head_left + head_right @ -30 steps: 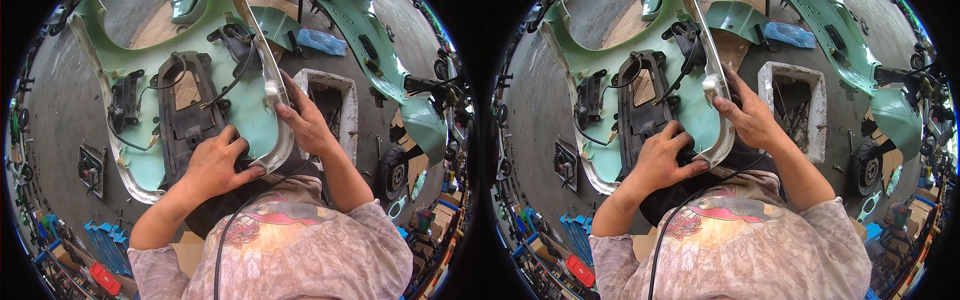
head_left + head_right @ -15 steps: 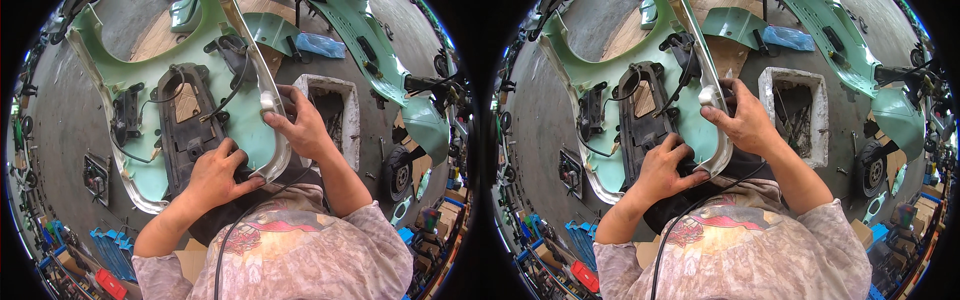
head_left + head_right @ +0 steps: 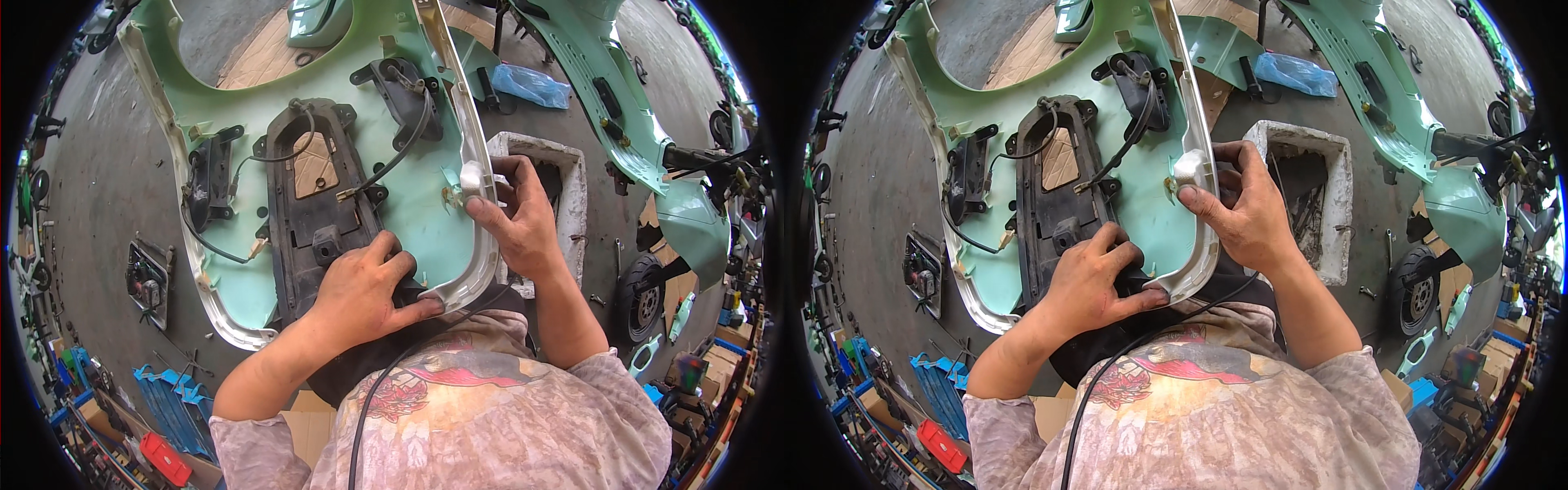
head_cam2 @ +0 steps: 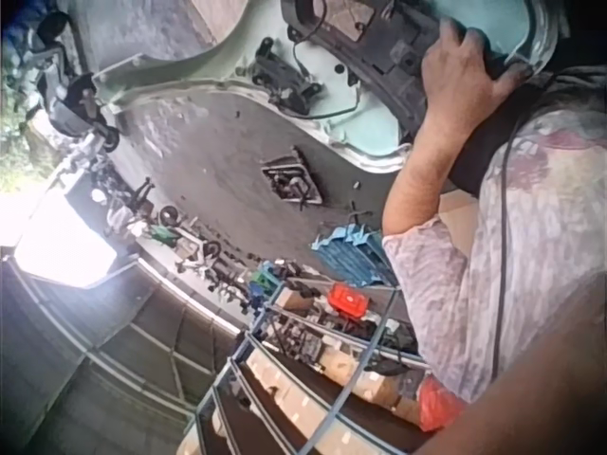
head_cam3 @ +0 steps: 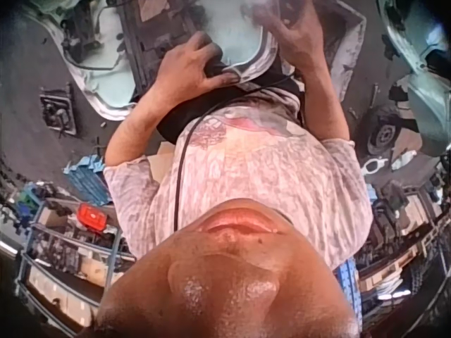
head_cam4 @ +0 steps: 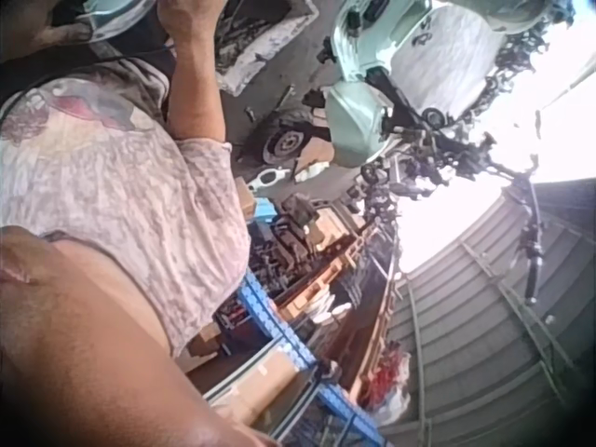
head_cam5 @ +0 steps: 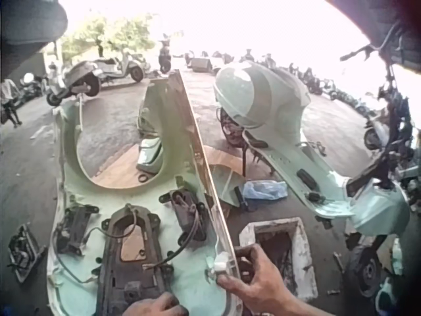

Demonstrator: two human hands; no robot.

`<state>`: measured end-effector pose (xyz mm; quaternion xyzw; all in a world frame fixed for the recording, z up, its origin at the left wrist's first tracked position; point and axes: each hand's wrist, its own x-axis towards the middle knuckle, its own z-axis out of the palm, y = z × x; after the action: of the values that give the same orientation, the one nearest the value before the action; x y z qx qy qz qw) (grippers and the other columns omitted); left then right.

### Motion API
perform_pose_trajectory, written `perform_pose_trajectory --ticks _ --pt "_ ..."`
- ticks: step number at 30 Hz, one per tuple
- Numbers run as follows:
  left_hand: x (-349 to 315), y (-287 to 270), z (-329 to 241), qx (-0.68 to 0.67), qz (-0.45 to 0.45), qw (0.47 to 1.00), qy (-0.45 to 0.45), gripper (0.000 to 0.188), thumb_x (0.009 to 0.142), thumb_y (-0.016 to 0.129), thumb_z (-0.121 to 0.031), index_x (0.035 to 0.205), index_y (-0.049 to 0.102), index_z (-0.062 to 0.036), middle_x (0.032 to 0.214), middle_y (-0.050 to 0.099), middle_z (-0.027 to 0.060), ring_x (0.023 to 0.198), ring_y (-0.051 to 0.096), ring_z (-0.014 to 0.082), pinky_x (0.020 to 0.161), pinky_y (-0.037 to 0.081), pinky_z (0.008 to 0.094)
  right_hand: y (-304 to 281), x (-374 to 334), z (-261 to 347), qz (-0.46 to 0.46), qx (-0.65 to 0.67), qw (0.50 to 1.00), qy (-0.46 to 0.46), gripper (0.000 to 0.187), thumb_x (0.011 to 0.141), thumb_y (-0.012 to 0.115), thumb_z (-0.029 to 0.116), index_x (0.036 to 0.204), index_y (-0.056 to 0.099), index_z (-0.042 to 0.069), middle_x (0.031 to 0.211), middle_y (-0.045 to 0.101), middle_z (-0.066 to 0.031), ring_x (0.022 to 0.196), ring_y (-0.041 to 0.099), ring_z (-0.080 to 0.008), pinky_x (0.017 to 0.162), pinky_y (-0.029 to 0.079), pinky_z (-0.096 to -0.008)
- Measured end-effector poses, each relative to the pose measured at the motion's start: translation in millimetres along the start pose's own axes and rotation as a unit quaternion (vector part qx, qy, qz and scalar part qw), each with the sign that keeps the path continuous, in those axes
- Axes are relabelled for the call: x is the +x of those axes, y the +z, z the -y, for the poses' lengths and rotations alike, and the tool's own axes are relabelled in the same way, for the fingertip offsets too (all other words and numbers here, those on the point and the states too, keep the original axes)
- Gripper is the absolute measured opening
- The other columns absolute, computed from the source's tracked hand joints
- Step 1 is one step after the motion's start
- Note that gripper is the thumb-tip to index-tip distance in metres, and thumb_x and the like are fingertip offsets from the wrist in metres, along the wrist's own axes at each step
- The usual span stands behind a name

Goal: The person attaches a silver trim piece to the edge of a light green scooter body panel. They position the trim by hand, insert small screws, and tighten them using a screwdriver.

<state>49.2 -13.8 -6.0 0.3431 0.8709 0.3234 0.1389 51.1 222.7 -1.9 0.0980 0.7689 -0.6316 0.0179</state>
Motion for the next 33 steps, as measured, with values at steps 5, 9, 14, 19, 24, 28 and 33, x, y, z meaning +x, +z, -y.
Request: perform_pose_trajectory --ticks 5,9,14,19,24,28,33 --pt "-0.9 0.8 0.7 0.004 0.004 1.000 0.001 0.055 0.073 0.078 -0.053 0.088 0.066 -0.0017 0.092 0.057 0.0136 0.075 0.064 0.0344 0.068 0.051 0.0420 -1.1 5.3 6.0 0.031 -0.036 0.999 0.011 0.071 0.077 0.080 0.044 0.121 0.050 -0.003 0.107 0.066 -0.0183 0.101 0.066 -0.0260 0.087 0.053 -0.0368" --pt "-0.6 0.0 0.5 0.005 0.008 1.000 -0.001 0.054 0.073 0.078 -0.052 0.089 0.066 -0.0015 0.093 0.056 0.0138 0.076 0.064 0.0346 0.069 0.051 0.0421 -5.1 6.7 15.8 0.051 -0.105 0.993 0.019 0.068 0.079 0.079 0.044 0.119 0.051 -0.004 0.108 0.066 -0.0192 0.102 0.066 -0.0274 0.086 0.053 -0.0375" --pt "-1.1 -2.1 0.7 0.003 0.029 1.000 0.007 0.052 0.077 0.074 -0.049 0.093 0.064 0.0000 0.093 0.054 0.0153 0.079 0.063 0.0353 0.073 0.052 0.0427 -14.1 10.4 18.2 0.100 -0.100 0.990 0.026 0.064 0.081 0.079 0.039 0.117 0.050 -0.005 0.110 0.064 -0.0195 0.103 0.066 -0.0285 0.087 0.053 -0.0375" --pt "-0.8 -4.3 -2.0 0.000 0.045 0.999 -0.007 0.052 0.077 0.075 -0.048 0.094 0.064 -0.0001 0.094 0.054 0.0154 0.080 0.063 0.0360 0.072 0.052 0.0430 -16.6 10.4 7.1 0.099 -0.080 0.992 0.009 0.064 0.082 0.079 0.038 0.116 0.049 -0.007 0.114 0.062 -0.0202 0.103 0.067 -0.0292 0.088 0.052 -0.0369" --pt "-0.3 -4.7 -0.6 -0.007 0.040 0.999 -0.004 0.051 0.076 0.076 -0.045 0.095 0.064 -0.0001 0.095 0.054 0.0155 0.081 0.063 0.0371 0.072 0.051 0.0443 -11.3 11.4 -2.9 0.098 -0.014 0.993 -0.065 0.086 0.085 0.076 0.036 0.154 0.026 0.021 0.136 0.052 -0.0199 0.100 0.067 -0.0264 0.087 0.053 -0.0354" --pt "0.1 -2.0 3.8 -0.003 0.043 0.999 -0.001 0.051 0.072 0.077 -0.043 0.096 0.062 -0.0004 0.097 0.055 0.0160 0.082 0.062 0.0370 0.073 0.051 0.0437 -12.1 16.1 -10.0 0.176 -0.021 0.981 -0.083 0.051 0.091 0.070 0.030 0.137 0.054 0.016 0.136 0.047 -0.0143 0.114 0.060 -0.0237 0.094 0.051 -0.0357" --pt "2.8 -4.7 -0.9 0.016 0.061 0.998 0.002 0.049 0.072 0.076 -0.040 0.095 0.061 0.0011 0.098 0.054 0.0180 0.087 0.063 0.0374 0.077 0.051 0.0448 -6.6 11.4 -18.8 0.132 -0.091 0.976 -0.148 0.043 0.094 0.064 0.032 0.134 0.057 0.015 0.137 0.046 -0.0152 0.120 0.056 -0.0263 0.096 0.050 -0.0375"
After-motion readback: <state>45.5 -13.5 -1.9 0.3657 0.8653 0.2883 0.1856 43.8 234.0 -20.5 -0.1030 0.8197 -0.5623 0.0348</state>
